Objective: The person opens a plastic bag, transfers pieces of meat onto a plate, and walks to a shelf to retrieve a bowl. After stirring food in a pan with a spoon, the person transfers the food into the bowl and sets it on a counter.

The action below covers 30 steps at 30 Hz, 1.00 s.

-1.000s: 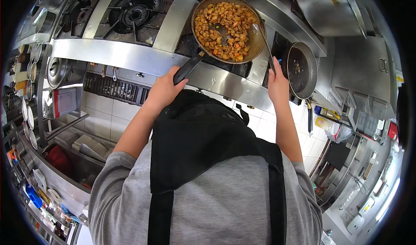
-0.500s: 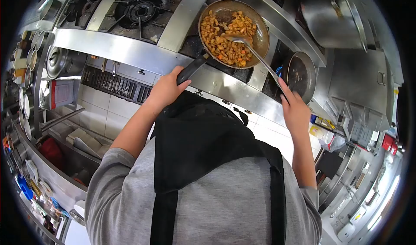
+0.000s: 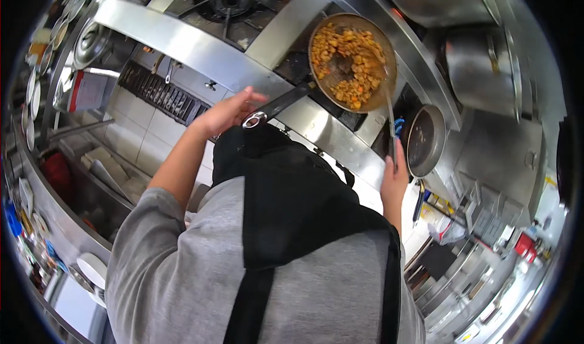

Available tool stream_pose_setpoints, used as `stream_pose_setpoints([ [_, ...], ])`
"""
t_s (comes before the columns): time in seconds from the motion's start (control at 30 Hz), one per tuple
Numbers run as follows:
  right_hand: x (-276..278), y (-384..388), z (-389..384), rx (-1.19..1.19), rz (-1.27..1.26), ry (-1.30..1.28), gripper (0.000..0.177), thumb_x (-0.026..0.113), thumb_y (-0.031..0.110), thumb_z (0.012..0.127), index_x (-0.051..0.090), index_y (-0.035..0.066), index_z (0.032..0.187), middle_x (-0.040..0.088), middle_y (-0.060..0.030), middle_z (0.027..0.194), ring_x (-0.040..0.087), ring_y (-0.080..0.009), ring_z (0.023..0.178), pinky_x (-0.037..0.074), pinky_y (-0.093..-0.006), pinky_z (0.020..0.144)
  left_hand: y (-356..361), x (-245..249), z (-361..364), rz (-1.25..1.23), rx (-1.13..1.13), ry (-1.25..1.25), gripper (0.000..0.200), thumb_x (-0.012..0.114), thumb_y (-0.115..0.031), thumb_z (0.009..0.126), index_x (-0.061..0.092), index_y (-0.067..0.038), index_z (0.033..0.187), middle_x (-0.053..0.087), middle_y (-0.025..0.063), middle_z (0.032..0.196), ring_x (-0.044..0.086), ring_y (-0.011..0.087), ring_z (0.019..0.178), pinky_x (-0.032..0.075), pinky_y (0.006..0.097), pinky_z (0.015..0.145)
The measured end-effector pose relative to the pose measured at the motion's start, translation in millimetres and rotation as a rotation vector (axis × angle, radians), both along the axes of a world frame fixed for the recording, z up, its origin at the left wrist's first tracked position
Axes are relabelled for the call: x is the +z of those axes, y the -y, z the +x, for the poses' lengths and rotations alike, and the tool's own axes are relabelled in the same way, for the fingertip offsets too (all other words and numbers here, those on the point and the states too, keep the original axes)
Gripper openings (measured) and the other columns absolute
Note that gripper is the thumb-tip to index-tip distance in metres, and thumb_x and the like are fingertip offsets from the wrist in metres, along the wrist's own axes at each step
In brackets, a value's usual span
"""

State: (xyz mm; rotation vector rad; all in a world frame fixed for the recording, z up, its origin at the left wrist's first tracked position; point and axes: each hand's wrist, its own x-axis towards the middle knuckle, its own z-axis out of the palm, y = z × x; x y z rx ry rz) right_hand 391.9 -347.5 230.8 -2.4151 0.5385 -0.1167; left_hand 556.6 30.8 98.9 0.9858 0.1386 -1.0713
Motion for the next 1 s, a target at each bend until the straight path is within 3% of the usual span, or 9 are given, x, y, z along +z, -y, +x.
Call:
stream_pose_setpoints([
  [0.03,7.3,2.7,1.6,0.014,-0.017,0.006,0.047,0.049,0.004,0.095,0.046,0.006,0.142,0.053,-0.0148,0.139,0.05,-0.0226,0.128,0.036,-0.0297,0.105,-20.2,-25.3,2.2,0.109,-0.059,0.015,0.053,0.04,-0.052,0.1,0.062,-0.008,0.12,0.067,0.0059,0.1,0.062,0.0141,0.092,0.046,0.0323,0.088],
  [0.13,9.8,13.0,-2.2,-0.09,0.034,-0.053,0.047,0.049,0.006,0.096,0.045,0.006,0.142,0.052,-0.0167,0.14,0.048,-0.024,0.13,0.036,-0.0303,0.105,-60.3,-132.6,-4.5,0.59,-0.36,0.147,0.048,0.054,-0.046,0.094,0.063,-0.005,0.116,0.069,0.0079,0.104,0.064,0.0214,0.099,0.05,0.0352,0.086],
  [0.23,11.8,10.0,-2.0,-0.073,-0.017,-0.089,0.047,0.049,0.007,0.096,0.045,0.009,0.143,0.06,-0.0131,0.128,0.06,-0.0195,0.109,0.043,-0.028,0.093,-45.9,-210.6,-18.0,1.01,-0.149,0.506,0.057,0.069,-0.047,0.082,0.063,-0.002,0.116,0.069,0.0144,0.108,0.064,0.0301,0.105,0.05,0.0381,0.09],
  [0.27,15.0,5.7,-1.5,-0.06,-0.027,-0.095,0.047,0.049,0.007,0.096,0.045,0.009,0.143,0.06,-0.0131,0.128,0.06,-0.0195,0.109,0.043,-0.028,0.093,-38.4,-217.2,-17.6,1.003,-0.137,0.494,0.057,0.069,-0.047,0.082,0.063,-0.002,0.116,0.069,0.0144,0.108,0.064,0.0301,0.105,0.05,0.0381,0.09],
  [0.33,22.3,-9.1,-1.6,-0.113,0.041,-0.095,0.048,0.05,0.007,0.096,0.045,0.013,0.144,0.064,-0.0073,0.113,0.054,-0.0123,0.081,0.045,-0.0254,0.076,-12.2,-224.0,-16.9,1.019,-0.049,0.539,0.068,0.078,-0.048,0.073,0.061,0.001,0.117,0.068,0.0197,0.108,0.062,0.0352,0.107,0.047,0.0389,0.095],
  [0.37,25.5,-13.3,-1.6,-0.107,0.012,-0.095,0.049,0.049,0.007,0.096,0.044,0.015,0.145,0.061,-0.0021,0.1,0.042,-0.0091,0.07,0.04,-0.0238,0.066,-0.3,-225.6,-15.7,1.01,-0.041,0.525,0.068,0.078,-0.048,0.073,0.061,0.001,0.117,0.068,0.0197,0.108,0.062,0.0352,0.107,0.047,0.0389,0.095],
  [0.67,42.9,-16.2,-6.7,-0.213,-0.021,-0.149,0.051,0.048,0.006,0.095,0.042,0.014,0.146,0.055,0.0007,0.087,0.038,-0.0064,0.063,0.034,-0.0225,0.056,14.2,-249.6,-2.9,0.449,-0.093,0.177,0.043,0.075,-0.037,0.078,0.07,-0.001,0.101,0.07,0.0092,0.091,0.062,0.0213,0.084,0.049,0.0346,0.079],
  [0.73,41.6,-11.4,-10.5,-0.262,-0.005,-0.181,0.051,0.048,0.006,0.096,0.043,0.014,0.146,0.054,0.0015,0.085,0.038,-0.0066,0.063,0.035,-0.0226,0.056,16.0,-281.8,-5.9,0.485,-0.093,0.279,0.036,0.076,-0.032,0.079,0.071,-0.001,0.095,0.069,0.0091,0.083,0.061,0.0203,0.078,0.049,0.0349,0.074],
  [1.0,25.9,-11.5,-14.8,-0.278,-0.054,-0.158,0.051,0.05,0.006,0.095,0.043,0.013,0.145,0.059,0.0015,0.094,0.039,-0.0064,0.064,0.036,-0.0223,0.058,39.1,-263.7,-23.1,0.87,0.1,0.557,0.034,0.071,-0.026,0.084,0.065,0.007,0.09,0.069,0.0219,0.087,0.067,0.033,0.087,0.051,0.0384,0.077],
])
